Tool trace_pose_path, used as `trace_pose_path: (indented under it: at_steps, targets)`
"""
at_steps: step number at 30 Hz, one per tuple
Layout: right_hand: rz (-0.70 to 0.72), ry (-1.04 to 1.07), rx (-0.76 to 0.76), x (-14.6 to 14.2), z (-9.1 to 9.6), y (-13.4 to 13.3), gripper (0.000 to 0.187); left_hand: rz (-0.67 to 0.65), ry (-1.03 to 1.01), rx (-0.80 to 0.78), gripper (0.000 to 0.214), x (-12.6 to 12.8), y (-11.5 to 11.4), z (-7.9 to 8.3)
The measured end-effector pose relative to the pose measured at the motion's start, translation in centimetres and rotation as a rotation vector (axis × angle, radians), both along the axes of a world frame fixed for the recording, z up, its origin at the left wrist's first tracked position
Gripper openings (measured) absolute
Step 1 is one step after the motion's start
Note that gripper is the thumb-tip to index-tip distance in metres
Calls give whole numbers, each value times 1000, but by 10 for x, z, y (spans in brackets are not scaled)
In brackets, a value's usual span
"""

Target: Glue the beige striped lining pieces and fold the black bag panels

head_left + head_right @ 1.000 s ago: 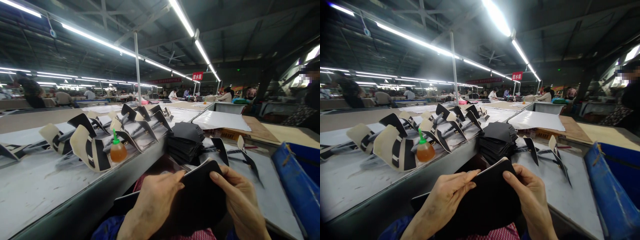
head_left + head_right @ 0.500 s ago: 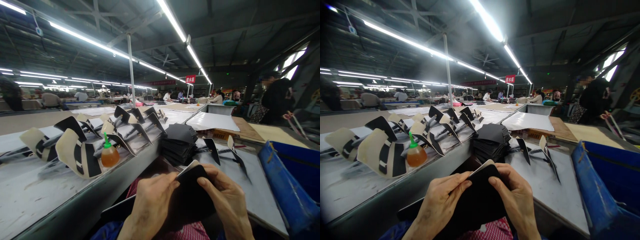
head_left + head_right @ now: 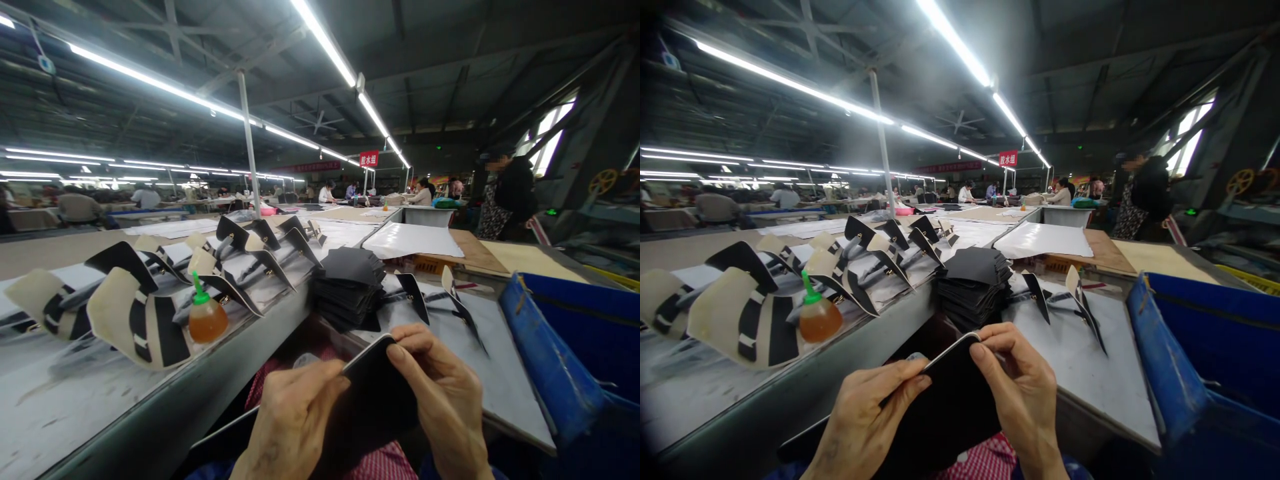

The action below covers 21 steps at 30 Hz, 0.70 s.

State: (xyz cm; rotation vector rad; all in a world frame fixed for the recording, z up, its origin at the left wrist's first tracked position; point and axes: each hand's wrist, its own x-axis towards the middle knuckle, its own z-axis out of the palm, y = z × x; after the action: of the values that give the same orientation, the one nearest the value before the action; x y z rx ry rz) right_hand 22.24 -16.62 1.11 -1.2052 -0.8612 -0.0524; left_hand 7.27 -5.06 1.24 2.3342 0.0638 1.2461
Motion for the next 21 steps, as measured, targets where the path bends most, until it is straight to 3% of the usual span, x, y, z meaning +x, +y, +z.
trace_pose_path:
  at_steps: [10, 16, 21]
  targets:
    - [-173, -203, 68, -8, -3, 4, 16, 19, 62, -107, 16, -1, 5, -3]
    - [-75, -150, 73, -9, -2, 5, 18, 79, -8, -5, 16, 9, 2, 6]
    - [20, -124, 90, -5, -2, 8, 17, 4, -45, 11, 16, 24, -10, 14]
